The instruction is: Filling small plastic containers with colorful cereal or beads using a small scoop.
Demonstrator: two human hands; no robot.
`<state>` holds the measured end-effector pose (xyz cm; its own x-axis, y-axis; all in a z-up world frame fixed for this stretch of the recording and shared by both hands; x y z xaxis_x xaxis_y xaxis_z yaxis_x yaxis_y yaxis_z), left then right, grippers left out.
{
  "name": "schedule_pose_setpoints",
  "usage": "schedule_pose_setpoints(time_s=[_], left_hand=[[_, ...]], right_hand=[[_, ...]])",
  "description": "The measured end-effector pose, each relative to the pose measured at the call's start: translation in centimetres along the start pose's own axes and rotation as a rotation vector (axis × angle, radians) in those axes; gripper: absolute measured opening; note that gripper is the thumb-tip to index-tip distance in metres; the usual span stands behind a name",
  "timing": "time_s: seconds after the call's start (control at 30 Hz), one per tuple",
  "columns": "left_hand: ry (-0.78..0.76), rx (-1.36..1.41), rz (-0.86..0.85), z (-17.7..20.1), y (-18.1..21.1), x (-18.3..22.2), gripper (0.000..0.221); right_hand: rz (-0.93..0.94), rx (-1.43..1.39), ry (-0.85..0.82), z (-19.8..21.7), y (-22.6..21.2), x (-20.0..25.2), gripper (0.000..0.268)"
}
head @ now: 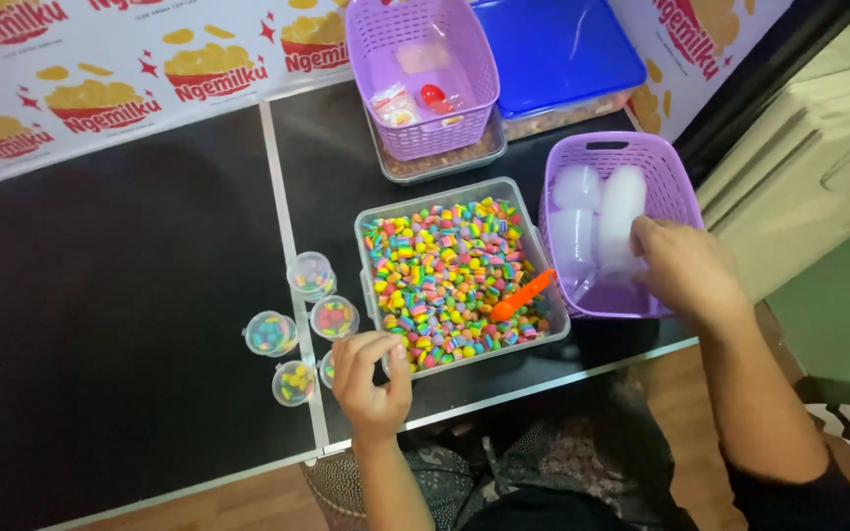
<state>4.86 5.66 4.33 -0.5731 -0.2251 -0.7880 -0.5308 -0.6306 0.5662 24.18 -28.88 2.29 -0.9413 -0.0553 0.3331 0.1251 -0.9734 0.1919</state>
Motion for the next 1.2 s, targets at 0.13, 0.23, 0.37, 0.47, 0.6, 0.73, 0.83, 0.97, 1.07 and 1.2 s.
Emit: schedule_pose_setpoints(time_s=[0.13,0.23,0.37,0.47,0.6,0.73,0.83,0.97,1.07,1.2], left_hand=[[-0.017,0.000,-0.001,0.0,0.0,0.2,0.009],[-0.007,0.003,-0.004,0.2,-0.1,0.6,0.010],[0.000,-0.007,0.005,0.6,-0.2,0.4,0.009],[0.004,-0.010,0.012,0.9,-0.3,0.8,0.009],[-0.003,-0.002,0.016,0.9,-0.4,0.9,0.009],[-0.006,-0.011,0.015,0.9,-0.4,0.9,0.009],[-0.009,-0.004,0.026,0.9,-0.5,0.9,0.008],[-0.011,-0.002,0.040,1.0,-0.7,1.1,0.008],[-0.015,0.012,0.028,0.9,-0.9,1.4,0.008],[-0.018,0.025,-0.034,0.8,0.1,0.9,0.008]], right_hand=[[-0.037,-0.059,0.095,0.1,0.6,0.5,0.019],[-0.064,-0.051,0.163,0.2,1.2,1.1,0.021],[-0.090,-0.102,0.197,0.4,1.1,1.3,0.025],[-0.089,-0.099,0.176,0.9,0.5,2.1,0.022],[-0.185,-0.044,0.040,-0.2,1.9,1.7,0.019],[-0.169,-0.077,0.013,0.0,1.5,2.6,0.028],[-0.136,-0.017,0.141,-0.1,1.8,2.8,0.019],[-0.077,-0.241,0.430,0.8,2.6,3.9,0.015],[-0.052,-0.363,0.581,2.3,2.6,5.6,0.009],[0.056,-0.644,0.757,5.2,0.7,8.8,0.009]])
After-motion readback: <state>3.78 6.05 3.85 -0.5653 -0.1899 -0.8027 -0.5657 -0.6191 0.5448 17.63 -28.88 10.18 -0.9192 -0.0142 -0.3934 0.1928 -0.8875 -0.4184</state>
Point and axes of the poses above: each hand's wrist, its own x-axis away from the middle knuckle, its own z-axis out of the back of the hand, y = z × x, the point moved 7 cm from there along -x, towards the middle knuckle, and after that the axes turned 8 degrees about x, right-handed, at the moved point
